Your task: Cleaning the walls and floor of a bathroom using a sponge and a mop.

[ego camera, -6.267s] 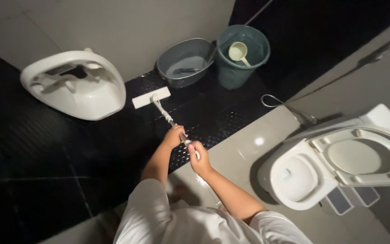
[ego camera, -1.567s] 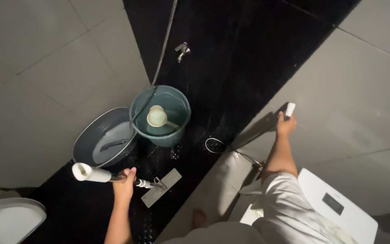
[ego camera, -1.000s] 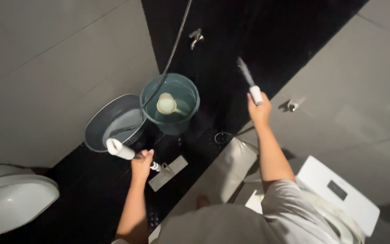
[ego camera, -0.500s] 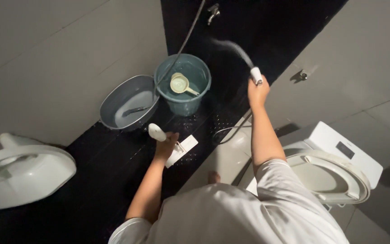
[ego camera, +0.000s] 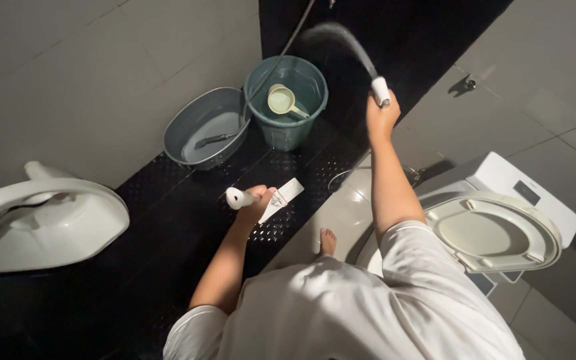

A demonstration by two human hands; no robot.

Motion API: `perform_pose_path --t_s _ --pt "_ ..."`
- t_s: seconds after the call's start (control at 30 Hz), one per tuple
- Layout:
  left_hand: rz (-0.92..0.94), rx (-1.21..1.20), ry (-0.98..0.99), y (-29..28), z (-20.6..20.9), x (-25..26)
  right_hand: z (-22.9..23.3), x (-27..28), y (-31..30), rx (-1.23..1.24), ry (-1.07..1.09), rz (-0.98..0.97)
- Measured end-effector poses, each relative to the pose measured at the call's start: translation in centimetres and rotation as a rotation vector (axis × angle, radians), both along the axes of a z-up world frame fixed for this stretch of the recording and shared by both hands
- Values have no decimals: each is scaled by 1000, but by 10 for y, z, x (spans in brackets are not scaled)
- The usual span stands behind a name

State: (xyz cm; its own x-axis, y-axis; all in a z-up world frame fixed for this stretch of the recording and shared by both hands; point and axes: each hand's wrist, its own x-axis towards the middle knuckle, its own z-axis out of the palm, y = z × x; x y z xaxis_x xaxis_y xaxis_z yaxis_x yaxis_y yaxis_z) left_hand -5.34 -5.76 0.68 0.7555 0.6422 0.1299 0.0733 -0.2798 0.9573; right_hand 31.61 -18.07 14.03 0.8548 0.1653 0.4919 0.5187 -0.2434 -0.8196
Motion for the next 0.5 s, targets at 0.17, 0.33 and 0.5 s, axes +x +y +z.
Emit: perform_pose_path --t_s 0.17,0.33,0.5 --pt "3 -24 -66 -4 -12 -4 19 -7 12 32 -71 -13" --pt "-17 -42 -141 -8 -6 -8 8 -15 6 -48 -39 -41" --pt "-13 -107 -121 -3 -9 -12 -33 -5 -24 -185 20 -211"
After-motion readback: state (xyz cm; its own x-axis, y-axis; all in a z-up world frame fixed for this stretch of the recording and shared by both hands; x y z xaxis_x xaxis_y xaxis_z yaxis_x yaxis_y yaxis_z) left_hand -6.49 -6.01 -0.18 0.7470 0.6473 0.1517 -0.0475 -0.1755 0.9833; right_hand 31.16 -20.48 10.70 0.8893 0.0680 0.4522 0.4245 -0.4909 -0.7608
